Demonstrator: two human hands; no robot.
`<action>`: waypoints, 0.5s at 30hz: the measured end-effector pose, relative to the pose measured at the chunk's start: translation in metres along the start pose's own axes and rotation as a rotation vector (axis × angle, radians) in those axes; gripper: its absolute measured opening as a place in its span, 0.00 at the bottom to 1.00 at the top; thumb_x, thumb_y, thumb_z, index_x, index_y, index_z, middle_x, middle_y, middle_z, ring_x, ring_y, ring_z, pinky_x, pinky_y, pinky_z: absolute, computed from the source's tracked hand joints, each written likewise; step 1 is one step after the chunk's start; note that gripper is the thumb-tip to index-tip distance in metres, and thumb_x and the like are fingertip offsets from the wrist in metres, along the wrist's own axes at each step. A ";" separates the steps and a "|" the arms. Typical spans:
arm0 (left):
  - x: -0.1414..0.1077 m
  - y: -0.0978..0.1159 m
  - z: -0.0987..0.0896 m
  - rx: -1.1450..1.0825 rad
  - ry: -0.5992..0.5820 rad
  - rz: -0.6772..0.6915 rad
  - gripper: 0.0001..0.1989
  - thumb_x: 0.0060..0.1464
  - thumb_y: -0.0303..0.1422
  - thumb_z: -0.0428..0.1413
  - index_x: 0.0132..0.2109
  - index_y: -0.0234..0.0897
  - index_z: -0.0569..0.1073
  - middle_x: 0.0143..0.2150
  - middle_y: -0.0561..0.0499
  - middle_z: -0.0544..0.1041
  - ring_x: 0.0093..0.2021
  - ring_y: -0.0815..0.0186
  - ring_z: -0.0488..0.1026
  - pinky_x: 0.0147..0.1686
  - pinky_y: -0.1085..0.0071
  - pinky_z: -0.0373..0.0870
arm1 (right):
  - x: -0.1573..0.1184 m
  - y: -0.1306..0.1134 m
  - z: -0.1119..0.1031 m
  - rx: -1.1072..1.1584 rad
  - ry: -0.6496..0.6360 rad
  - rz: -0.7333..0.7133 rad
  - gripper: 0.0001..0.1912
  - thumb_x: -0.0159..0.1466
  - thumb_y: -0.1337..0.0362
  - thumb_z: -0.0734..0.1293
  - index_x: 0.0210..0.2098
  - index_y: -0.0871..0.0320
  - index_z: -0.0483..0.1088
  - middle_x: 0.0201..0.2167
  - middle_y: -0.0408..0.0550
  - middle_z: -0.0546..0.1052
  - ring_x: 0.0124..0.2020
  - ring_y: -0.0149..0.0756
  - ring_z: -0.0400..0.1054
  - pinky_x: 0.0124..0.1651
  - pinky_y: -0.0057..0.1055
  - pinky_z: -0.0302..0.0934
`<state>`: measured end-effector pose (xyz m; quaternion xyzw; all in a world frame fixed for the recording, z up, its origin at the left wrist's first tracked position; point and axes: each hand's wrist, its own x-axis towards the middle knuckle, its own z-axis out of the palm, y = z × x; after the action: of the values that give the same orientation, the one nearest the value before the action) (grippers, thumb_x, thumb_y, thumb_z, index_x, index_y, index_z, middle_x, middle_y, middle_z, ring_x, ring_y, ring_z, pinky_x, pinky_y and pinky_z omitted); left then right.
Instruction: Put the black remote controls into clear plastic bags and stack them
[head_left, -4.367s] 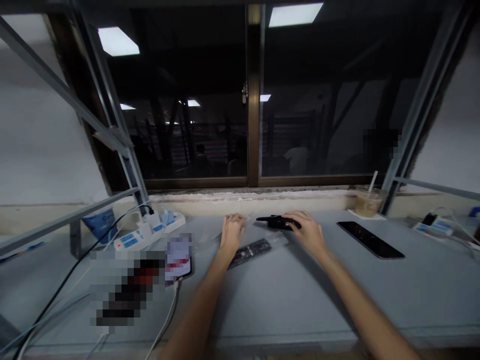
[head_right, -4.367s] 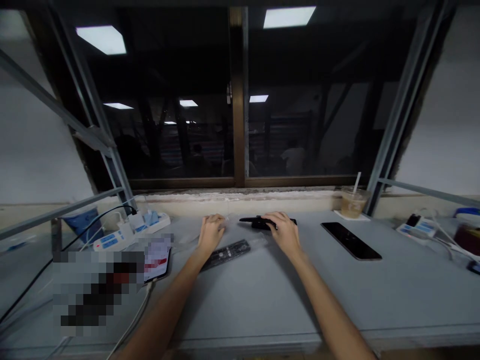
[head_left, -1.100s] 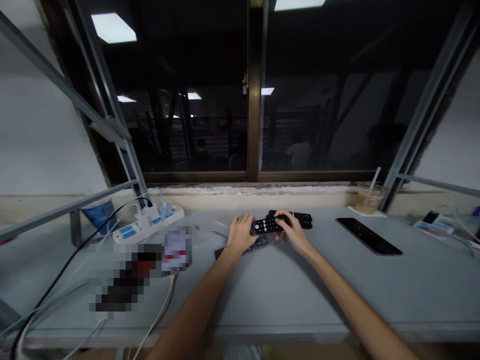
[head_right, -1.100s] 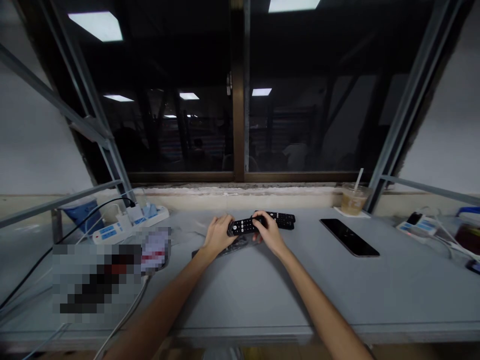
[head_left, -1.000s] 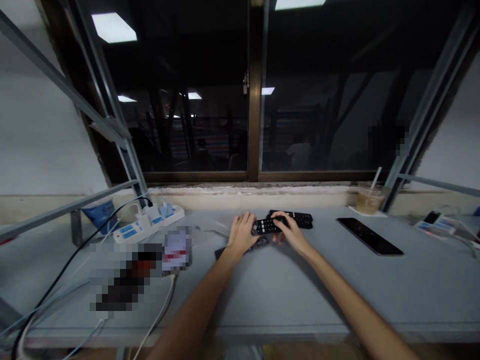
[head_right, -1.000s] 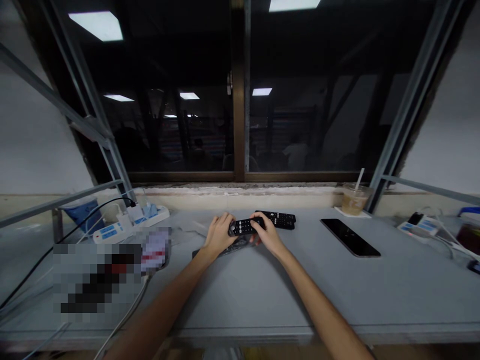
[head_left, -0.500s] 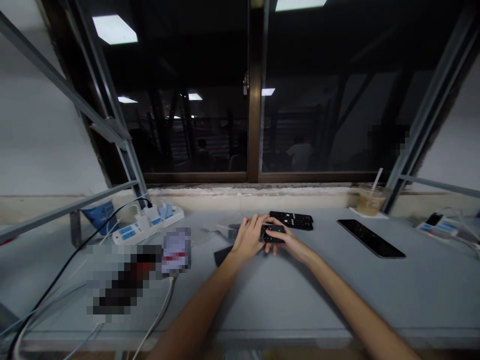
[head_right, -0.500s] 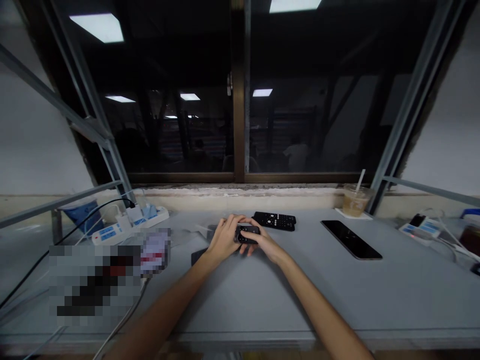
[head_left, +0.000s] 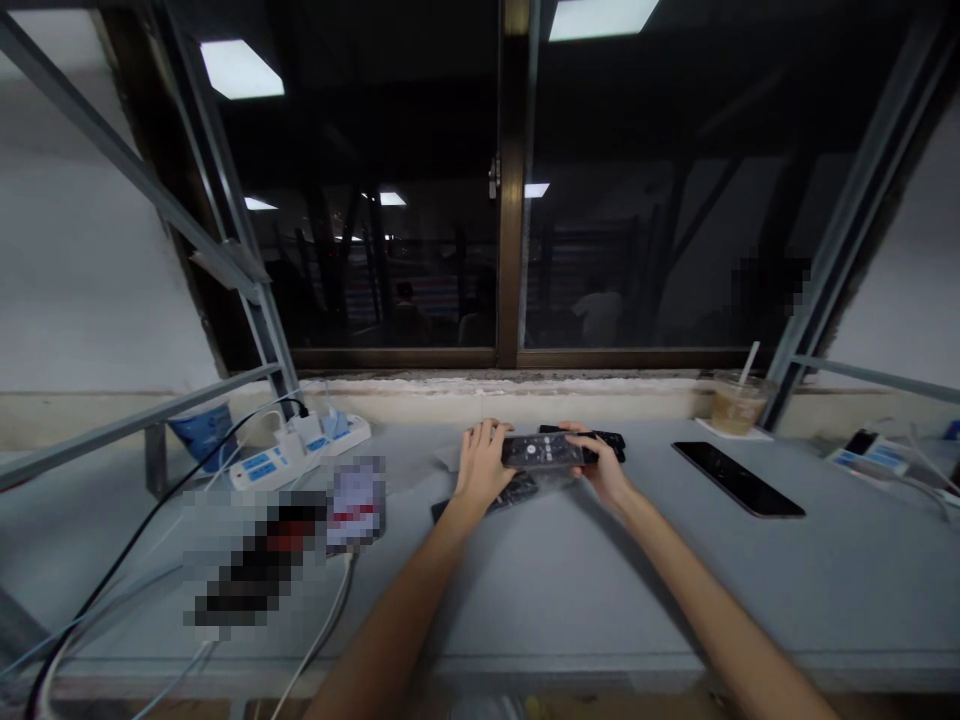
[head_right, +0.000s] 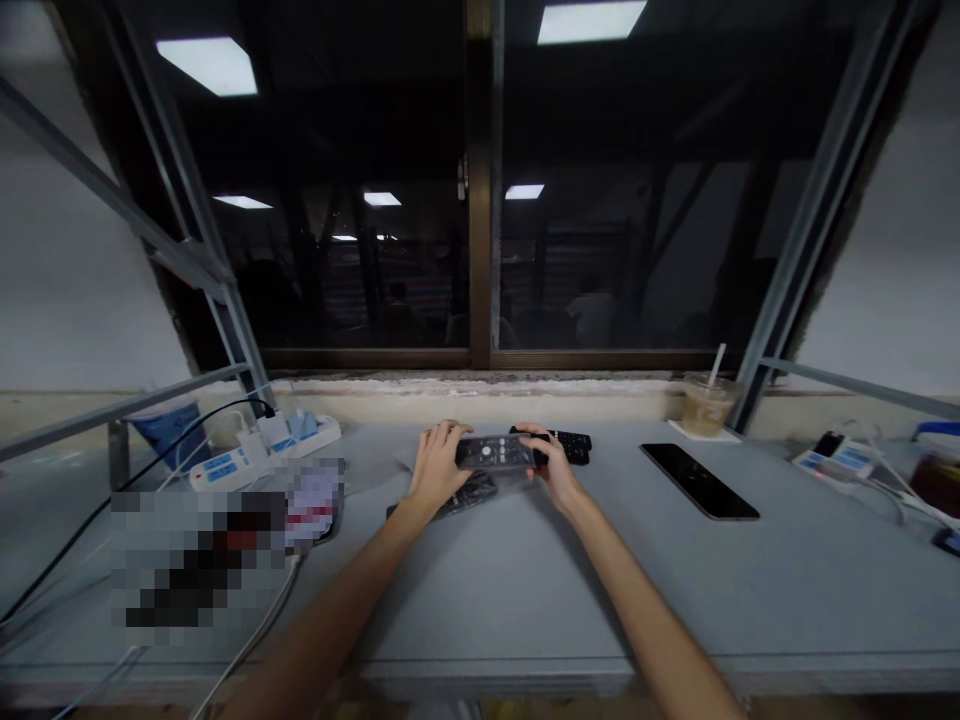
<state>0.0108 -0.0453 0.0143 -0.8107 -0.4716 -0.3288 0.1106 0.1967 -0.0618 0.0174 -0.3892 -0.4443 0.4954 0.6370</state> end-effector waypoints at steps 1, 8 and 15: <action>0.000 0.000 0.001 0.008 -0.018 -0.009 0.19 0.46 0.32 0.58 0.47 0.40 0.63 0.45 0.49 0.66 0.47 0.60 0.63 0.46 0.64 0.56 | 0.000 0.000 0.000 0.007 0.012 0.002 0.14 0.44 0.62 0.67 0.32 0.59 0.71 0.26 0.42 0.70 0.17 0.23 0.55 0.14 0.22 0.47; -0.001 0.000 0.005 0.008 -0.053 0.020 0.21 0.45 0.40 0.59 0.46 0.41 0.64 0.42 0.51 0.68 0.43 0.62 0.67 0.43 0.66 0.59 | -0.001 0.000 0.001 0.017 0.055 -0.002 0.15 0.47 0.57 0.66 0.33 0.57 0.72 0.29 0.44 0.73 0.18 0.26 0.56 0.16 0.24 0.50; -0.001 0.001 0.005 0.043 -0.024 -0.017 0.21 0.47 0.42 0.57 0.47 0.40 0.65 0.41 0.50 0.70 0.42 0.61 0.67 0.42 0.66 0.58 | -0.002 -0.009 -0.002 0.152 -0.107 0.104 0.21 0.54 0.52 0.59 0.38 0.58 0.72 0.23 0.47 0.72 0.18 0.31 0.61 0.20 0.26 0.54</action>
<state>0.0138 -0.0439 0.0102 -0.8081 -0.4867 -0.3094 0.1197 0.2011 -0.0657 0.0252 -0.3351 -0.4179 0.5804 0.6133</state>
